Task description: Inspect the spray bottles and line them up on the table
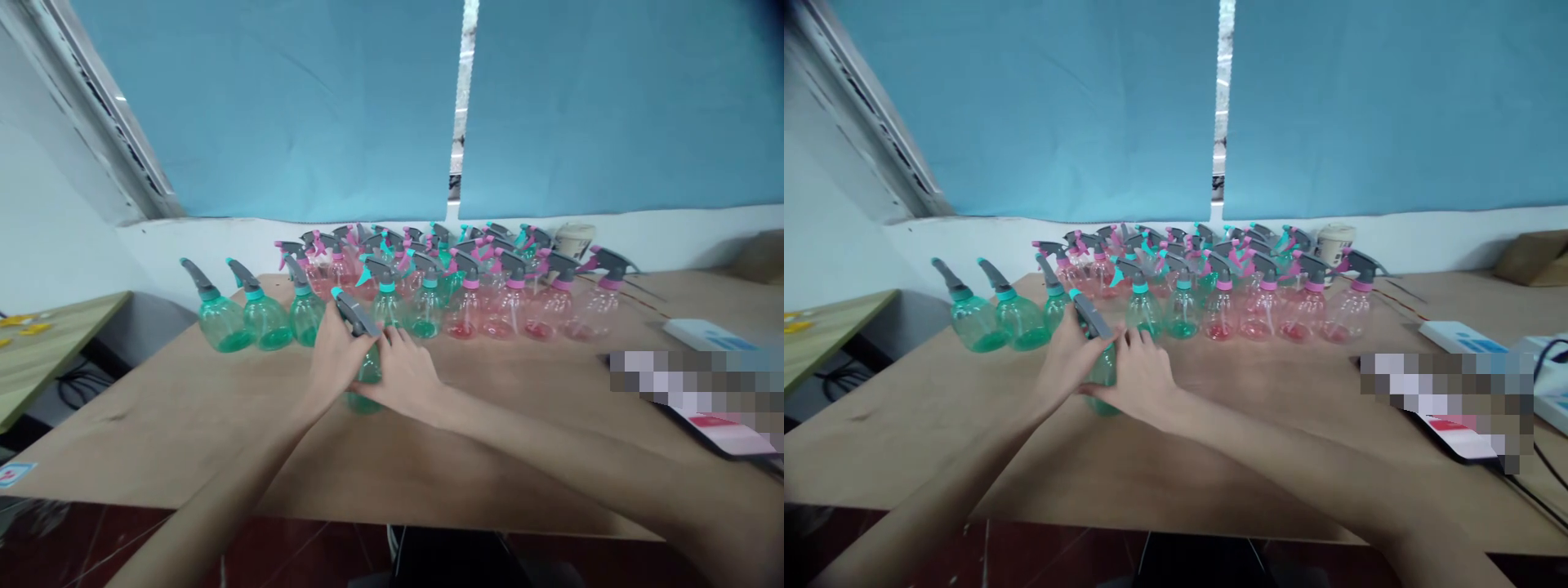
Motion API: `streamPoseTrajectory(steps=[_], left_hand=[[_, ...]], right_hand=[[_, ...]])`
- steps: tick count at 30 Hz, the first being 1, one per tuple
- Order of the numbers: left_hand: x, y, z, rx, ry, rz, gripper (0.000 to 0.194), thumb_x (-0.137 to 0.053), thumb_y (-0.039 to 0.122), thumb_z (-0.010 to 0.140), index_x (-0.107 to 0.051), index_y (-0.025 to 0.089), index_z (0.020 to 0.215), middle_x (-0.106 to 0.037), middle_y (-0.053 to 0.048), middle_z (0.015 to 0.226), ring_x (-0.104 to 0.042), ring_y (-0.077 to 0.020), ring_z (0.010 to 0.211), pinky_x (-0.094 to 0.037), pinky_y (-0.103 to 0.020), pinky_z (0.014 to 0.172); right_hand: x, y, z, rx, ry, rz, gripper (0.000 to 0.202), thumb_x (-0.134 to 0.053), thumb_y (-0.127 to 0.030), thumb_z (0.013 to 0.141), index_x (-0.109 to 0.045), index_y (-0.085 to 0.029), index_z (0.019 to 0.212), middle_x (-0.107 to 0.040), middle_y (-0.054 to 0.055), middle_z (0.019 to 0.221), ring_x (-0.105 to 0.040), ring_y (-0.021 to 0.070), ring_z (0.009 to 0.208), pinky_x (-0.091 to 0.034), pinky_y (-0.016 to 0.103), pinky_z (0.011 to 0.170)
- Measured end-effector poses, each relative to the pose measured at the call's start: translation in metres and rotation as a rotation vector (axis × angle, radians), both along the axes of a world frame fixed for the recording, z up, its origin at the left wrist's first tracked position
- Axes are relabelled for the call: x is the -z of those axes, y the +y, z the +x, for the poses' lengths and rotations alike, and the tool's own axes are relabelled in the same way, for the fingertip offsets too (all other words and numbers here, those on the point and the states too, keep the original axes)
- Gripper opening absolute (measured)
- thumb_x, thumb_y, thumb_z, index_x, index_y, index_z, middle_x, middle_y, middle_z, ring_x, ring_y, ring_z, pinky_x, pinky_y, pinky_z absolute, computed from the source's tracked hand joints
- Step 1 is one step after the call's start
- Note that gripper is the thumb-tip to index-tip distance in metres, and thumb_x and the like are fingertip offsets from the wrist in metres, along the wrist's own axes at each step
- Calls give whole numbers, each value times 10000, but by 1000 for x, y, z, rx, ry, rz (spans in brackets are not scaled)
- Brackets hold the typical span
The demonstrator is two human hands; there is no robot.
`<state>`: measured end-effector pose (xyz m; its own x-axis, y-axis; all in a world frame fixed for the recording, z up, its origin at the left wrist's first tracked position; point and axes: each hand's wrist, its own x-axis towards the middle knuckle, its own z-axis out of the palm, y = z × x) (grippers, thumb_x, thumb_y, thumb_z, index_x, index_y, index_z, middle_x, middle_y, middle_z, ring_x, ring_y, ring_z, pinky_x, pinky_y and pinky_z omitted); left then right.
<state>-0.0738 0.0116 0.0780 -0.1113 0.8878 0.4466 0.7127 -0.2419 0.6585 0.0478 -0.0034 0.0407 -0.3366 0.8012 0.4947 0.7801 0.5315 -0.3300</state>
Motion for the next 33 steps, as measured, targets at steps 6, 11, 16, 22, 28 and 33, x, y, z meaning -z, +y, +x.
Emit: streamPoseTrajectory(steps=[6, 11, 16, 22, 28, 33], left_hand=[[12, -1, 11, 123, -118, 21, 357, -593, 269, 755, -487, 206, 1090, -600, -97, 1107, -586, -289, 1033, -478, -411, 821], [19, 2, 21, 145, -160, 71, 446, -548, 236, 771, -494, 237, 1214, -570, -79, 1250, -550, -284, 1120, -438, -439, 937], [24, 8, 37, 193, -166, 57, 403, -542, 222, 732, -598, 225, 1130, -662, -31, 1017, -630, -240, 901, -500, -386, 817], [14, 14, 58, 405, -133, -63, 374, -523, 246, 683, -672, 245, 1026, -681, 6, 772, -644, -244, 801, -518, -380, 782], [1, 22, 72, 556, -209, -148, 402, -491, 246, 654, -673, 259, 1012, -711, -18, 944, -649, -271, 937, -498, -439, 892], [5, 26, 72, 641, -259, -163, 363, -491, 259, 653, -674, 248, 966, -707, -36, 943, -642, -265, 979, -524, -417, 873]], right_hand=[[2, 11, 62, -278, 185, -214, 545, -403, -601, 887, -507, -155, 1183, -582, 114, 1160, -599, 210, 1002, -485, 367, 859], [11, 25, 108, -160, 277, -269, 397, -461, -518, 903, -567, -181, 1084, -630, 82, 1103, -639, 172, 883, -494, 340, 816], [30, 27, 143, -106, 139, -230, 355, -490, -496, 895, -576, -191, 1053, -638, 86, 1083, -619, 222, 997, -466, 400, 892], [60, 22, 178, -72, 23, -209, 295, -522, -460, 882, -599, -221, 1036, -627, 91, 1121, -612, 245, 1052, -478, 429, 913], [72, 15, 187, -100, 3, -178, 262, -542, -430, 877, -603, -231, 1037, -620, 97, 1160, -594, 238, 1083, -473, 439, 945], [75, 14, 180, -129, -25, -148, 297, -502, -437, 901, -587, -206, 1068, -615, 112, 1179, -557, 247, 1127, -443, 460, 979]])
